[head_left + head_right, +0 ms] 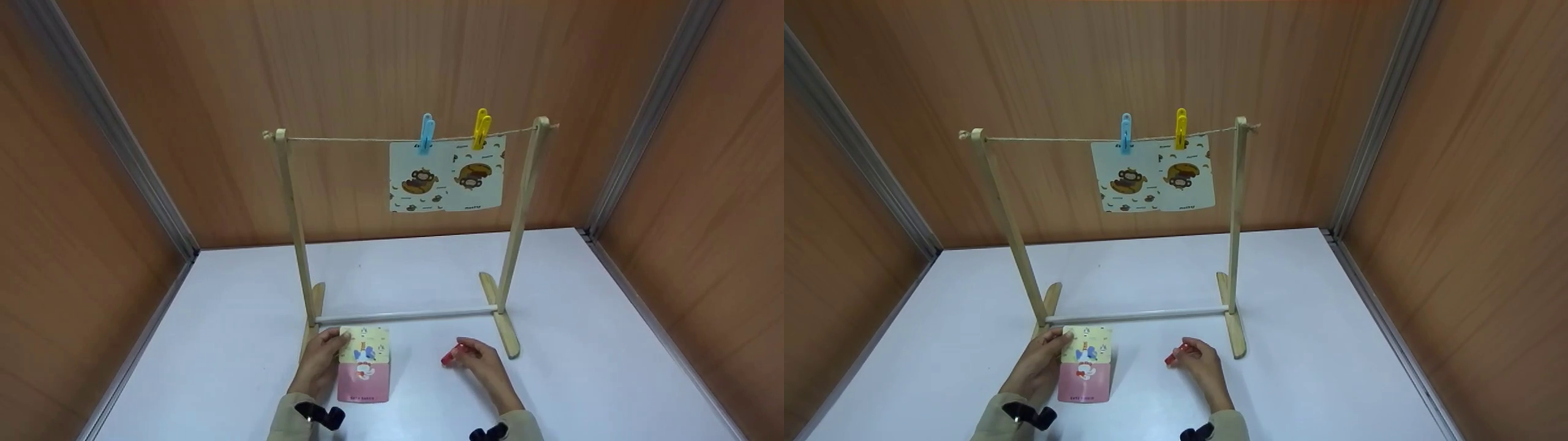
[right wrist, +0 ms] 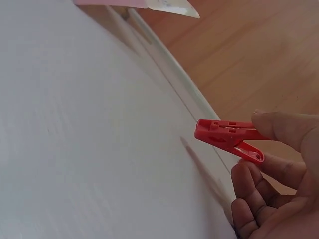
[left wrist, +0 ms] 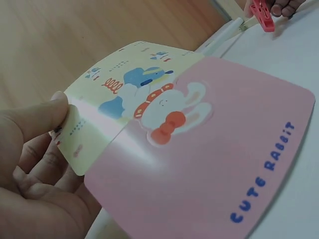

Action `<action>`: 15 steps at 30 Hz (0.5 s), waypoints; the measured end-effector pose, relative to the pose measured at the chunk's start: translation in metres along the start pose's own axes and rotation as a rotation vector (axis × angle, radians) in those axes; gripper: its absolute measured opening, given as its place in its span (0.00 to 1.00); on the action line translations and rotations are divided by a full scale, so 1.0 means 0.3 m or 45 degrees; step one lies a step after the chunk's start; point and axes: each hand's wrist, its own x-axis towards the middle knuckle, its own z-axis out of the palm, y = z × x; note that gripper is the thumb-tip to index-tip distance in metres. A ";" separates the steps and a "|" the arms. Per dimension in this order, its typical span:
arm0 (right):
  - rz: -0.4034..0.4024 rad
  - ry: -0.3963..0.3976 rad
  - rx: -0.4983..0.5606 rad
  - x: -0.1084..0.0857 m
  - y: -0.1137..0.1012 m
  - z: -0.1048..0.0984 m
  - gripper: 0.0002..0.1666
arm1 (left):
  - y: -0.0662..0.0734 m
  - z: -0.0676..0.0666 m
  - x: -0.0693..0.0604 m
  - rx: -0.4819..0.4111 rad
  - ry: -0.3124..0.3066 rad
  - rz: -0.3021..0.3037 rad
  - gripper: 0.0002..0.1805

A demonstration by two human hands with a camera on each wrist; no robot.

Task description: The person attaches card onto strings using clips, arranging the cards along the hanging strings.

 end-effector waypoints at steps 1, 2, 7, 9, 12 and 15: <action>0.001 -0.001 0.007 0.000 -0.004 0.003 0.31 | 0.002 0.001 -0.001 -0.003 0.000 -0.003 0.27; 0.008 -0.001 0.016 0.000 -0.008 0.005 0.31 | 0.004 0.001 -0.004 -0.003 -0.002 -0.002 0.27; 0.019 0.011 0.024 0.003 -0.027 0.014 0.29 | 0.018 0.007 -0.013 0.007 0.000 0.030 0.29; 0.004 0.002 0.020 0.002 -0.035 0.015 0.28 | 0.028 0.012 -0.015 0.001 0.011 0.042 0.29; -0.010 -0.015 0.021 -0.001 -0.046 0.016 0.30 | 0.039 0.020 -0.017 -0.020 0.020 0.066 0.29; -0.012 -0.032 0.023 -0.002 -0.056 0.019 0.32 | 0.050 0.027 -0.019 -0.038 0.031 0.075 0.30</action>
